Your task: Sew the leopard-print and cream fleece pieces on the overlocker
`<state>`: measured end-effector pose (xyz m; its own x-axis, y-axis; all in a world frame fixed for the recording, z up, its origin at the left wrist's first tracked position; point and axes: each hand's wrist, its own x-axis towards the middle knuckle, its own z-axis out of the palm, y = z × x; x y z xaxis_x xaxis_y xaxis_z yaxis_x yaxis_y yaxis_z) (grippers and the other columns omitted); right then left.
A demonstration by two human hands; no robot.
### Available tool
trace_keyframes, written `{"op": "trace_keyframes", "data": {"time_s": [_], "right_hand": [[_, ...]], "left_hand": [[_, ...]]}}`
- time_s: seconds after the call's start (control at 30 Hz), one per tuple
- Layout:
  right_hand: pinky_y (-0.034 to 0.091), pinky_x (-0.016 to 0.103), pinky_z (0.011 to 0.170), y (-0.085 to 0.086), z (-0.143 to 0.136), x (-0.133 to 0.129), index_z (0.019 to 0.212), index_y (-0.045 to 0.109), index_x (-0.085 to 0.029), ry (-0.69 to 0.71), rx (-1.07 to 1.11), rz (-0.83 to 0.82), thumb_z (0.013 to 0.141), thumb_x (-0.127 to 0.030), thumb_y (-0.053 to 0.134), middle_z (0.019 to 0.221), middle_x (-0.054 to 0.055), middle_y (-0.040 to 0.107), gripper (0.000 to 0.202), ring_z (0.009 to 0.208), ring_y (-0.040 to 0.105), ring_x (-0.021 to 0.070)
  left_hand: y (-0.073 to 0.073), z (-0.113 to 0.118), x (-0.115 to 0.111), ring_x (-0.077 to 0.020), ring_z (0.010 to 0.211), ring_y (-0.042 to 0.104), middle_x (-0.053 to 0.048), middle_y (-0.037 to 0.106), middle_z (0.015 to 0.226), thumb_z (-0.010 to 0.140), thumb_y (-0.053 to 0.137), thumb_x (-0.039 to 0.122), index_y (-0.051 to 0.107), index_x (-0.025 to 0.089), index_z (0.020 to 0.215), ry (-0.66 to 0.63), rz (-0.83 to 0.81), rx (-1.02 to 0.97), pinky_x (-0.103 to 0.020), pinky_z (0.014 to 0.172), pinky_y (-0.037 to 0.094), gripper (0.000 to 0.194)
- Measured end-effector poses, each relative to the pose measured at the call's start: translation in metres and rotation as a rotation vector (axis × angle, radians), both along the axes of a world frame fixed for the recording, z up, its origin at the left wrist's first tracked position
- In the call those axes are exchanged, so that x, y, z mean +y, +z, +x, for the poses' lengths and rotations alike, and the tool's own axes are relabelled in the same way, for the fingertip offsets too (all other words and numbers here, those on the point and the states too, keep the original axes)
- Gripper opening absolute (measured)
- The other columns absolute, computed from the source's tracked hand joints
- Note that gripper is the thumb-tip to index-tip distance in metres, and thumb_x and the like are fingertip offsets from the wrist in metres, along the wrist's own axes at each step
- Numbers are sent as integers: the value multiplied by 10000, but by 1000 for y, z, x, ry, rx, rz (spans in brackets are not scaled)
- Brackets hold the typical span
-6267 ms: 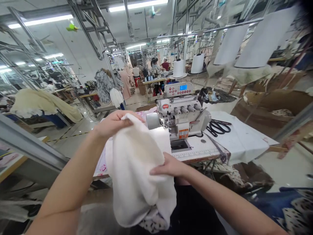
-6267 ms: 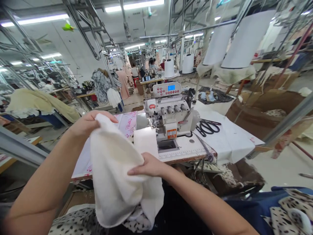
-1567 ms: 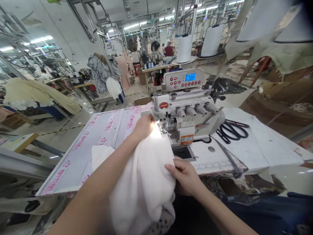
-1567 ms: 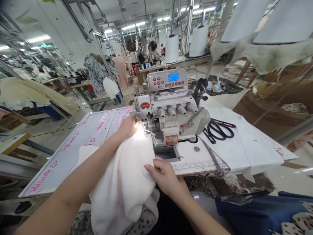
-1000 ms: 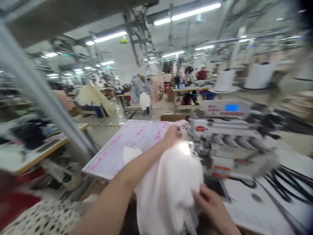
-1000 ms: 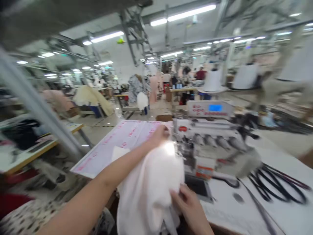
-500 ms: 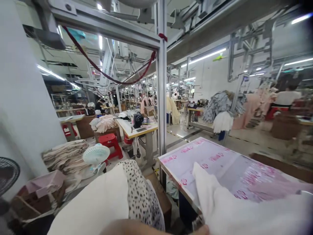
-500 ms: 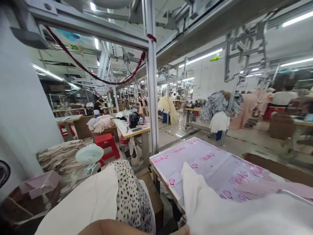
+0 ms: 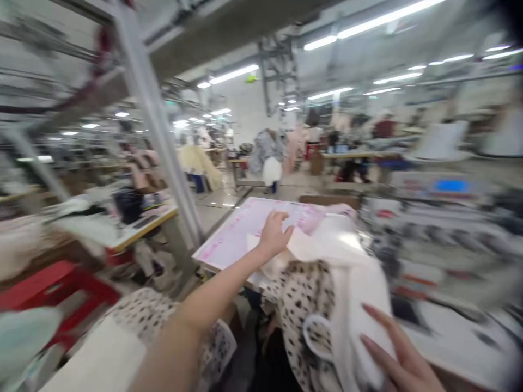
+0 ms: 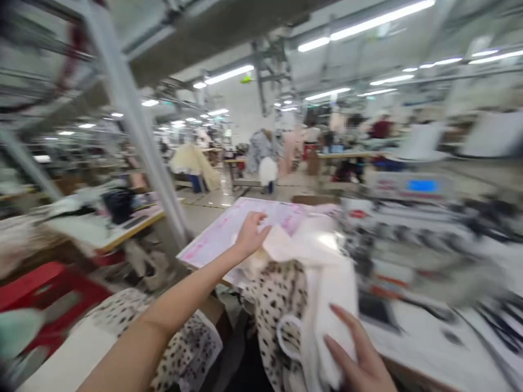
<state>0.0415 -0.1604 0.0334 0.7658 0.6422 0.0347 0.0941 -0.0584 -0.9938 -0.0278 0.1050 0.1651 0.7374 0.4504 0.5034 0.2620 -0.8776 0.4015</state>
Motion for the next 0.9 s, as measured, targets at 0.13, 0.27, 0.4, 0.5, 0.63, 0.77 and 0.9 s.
{"op": "trace_keyframes", "data": {"time_s": [0.13,0.27,0.4,0.5,0.63,0.77,0.9], "right_hand": [[436,391,894,3,-6,-22,1327,301,-230,-78,126,97,693,-459,632,1280,102,477,751,1113,490,276],[455,389,807,10,-6,-29,988,627,-136,139,182,45,651,-456,664,976,103,658,466,898,585,282],[454,319,639,5,-2,-34,783,668,-94,273,219,-42,647,-486,652,694,62,656,416,634,573,206],[437,291,615,-1,-2,-23,739,660,-92,304,194,-57,677,-493,621,656,47,632,408,605,544,175],[449,306,684,9,-22,23,833,640,-110,263,238,47,652,-486,646,770,55,642,418,697,554,180],[456,336,748,34,-56,65,911,631,-148,422,307,264,661,-529,618,830,55,648,456,749,567,182],[451,363,801,36,-78,52,956,613,-151,418,315,320,700,-488,609,896,62,646,423,828,575,203]], "left_hand": [[-73,-16,-50,-227,1092,424,-138,442,1132,776,538,302,384,145,1137,-287,80,-112,-388,941,367,422],[-111,-16,-47,-270,1231,290,-162,321,1303,792,489,250,327,153,1252,-171,197,-152,-469,1005,281,497],[-104,-4,0,-217,1167,390,-121,461,1214,803,355,150,496,147,1097,-73,75,-77,-415,985,323,326],[-70,-14,23,-194,966,534,-86,593,1021,820,313,187,544,154,1017,-54,17,-18,-348,841,423,305],[6,-46,-12,-148,545,513,-9,555,566,845,339,383,581,182,695,-154,70,378,-237,521,356,348],[50,-71,-82,-124,389,404,-11,487,457,777,453,363,538,185,513,-446,156,821,-239,431,239,329],[33,-85,-112,-176,488,508,-24,560,590,658,514,147,572,201,660,-519,423,840,-257,466,307,79]]}}
